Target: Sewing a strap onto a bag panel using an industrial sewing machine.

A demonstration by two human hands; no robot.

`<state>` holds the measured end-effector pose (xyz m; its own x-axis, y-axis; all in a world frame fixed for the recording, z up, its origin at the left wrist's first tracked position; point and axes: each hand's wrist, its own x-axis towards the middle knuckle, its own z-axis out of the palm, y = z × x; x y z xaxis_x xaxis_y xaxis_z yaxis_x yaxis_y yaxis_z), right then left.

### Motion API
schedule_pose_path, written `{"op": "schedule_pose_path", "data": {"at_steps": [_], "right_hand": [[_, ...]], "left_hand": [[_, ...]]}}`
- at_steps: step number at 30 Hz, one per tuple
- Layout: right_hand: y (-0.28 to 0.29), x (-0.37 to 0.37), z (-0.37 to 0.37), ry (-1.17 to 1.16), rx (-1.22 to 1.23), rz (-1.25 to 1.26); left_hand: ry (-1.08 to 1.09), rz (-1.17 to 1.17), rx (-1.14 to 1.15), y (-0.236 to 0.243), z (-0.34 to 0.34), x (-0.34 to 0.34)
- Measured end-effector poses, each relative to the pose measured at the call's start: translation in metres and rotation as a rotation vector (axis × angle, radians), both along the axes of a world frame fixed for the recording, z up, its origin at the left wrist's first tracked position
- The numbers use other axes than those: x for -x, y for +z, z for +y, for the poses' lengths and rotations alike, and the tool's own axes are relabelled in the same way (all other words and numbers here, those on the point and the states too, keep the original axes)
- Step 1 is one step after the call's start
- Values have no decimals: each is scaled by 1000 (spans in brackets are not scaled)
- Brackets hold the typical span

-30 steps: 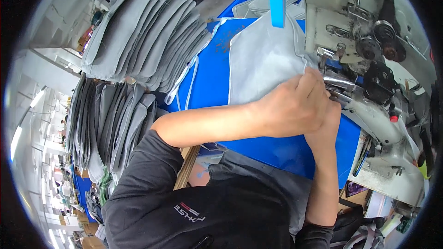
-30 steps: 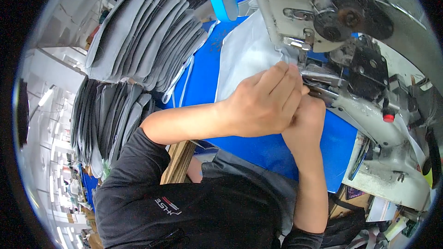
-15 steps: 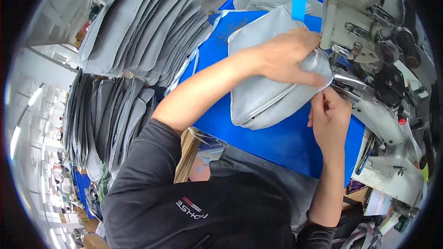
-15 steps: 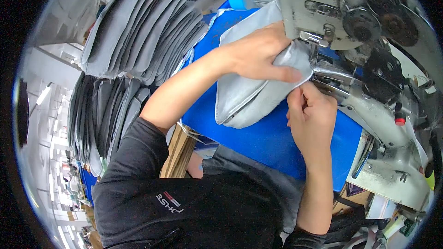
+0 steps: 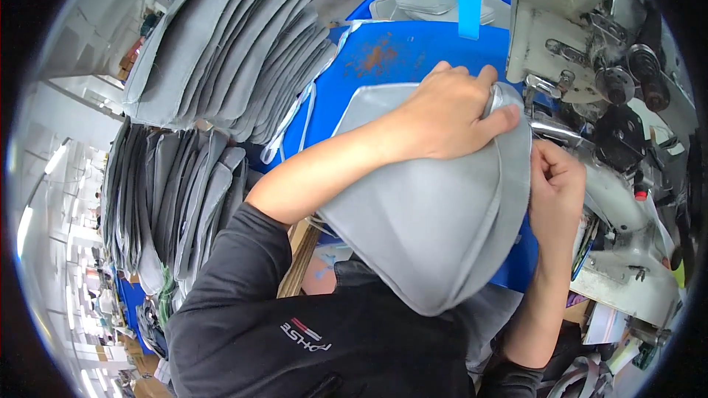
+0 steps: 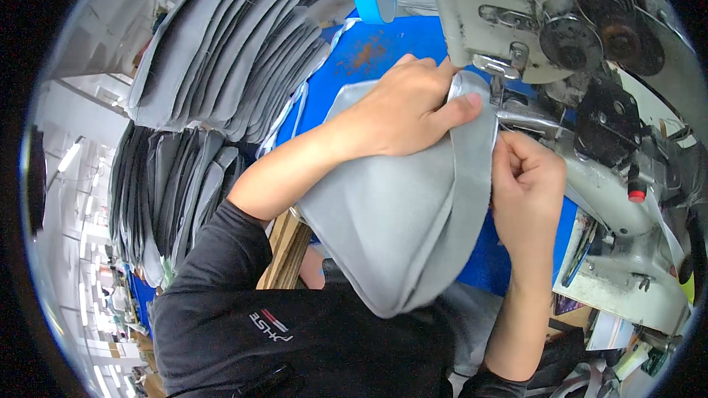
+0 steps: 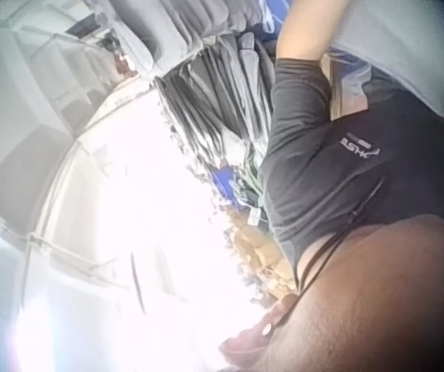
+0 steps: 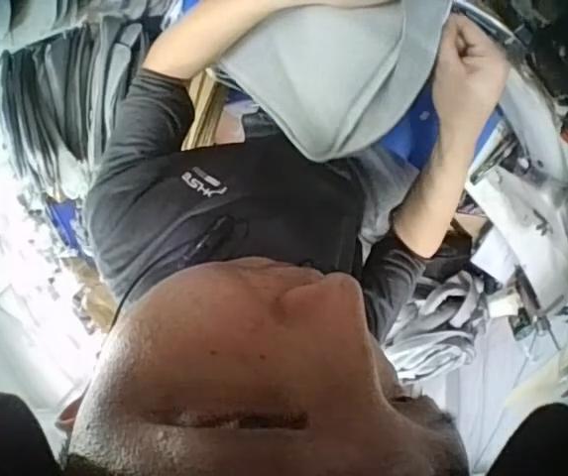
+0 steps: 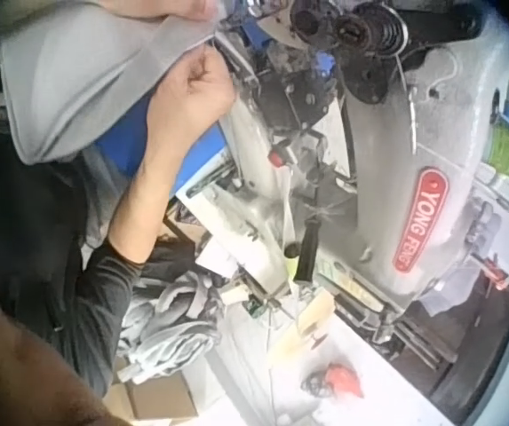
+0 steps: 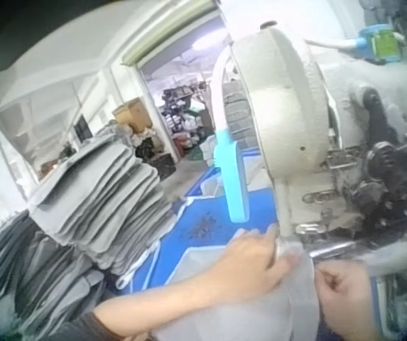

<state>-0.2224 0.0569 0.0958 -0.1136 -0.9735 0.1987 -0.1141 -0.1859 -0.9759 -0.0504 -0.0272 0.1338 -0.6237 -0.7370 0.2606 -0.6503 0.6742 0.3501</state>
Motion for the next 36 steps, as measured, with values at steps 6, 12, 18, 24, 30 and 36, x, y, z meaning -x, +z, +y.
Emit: {"op": "schedule_pose_path", "data": {"at_steps": [6,12,18,24,30,36], "right_hand": [[-1,6,10,21,-71,0],[-1,-8,21,213,-48,-46],[-2,-11,20,124,10,-93],[-1,-9,14,115,-109,-307],[4,2,15,122,-116,-156],[7,4,31,293,-76,-5]], "left_hand": [[97,0,-266,15,-6,-6],[55,-59,-359,27,8,6],[46,197,-260,-4,19,-2],[42,122,-37,-8,9,3],[121,69,-216,9,-5,3],[18,100,-182,7,11,10]]}}
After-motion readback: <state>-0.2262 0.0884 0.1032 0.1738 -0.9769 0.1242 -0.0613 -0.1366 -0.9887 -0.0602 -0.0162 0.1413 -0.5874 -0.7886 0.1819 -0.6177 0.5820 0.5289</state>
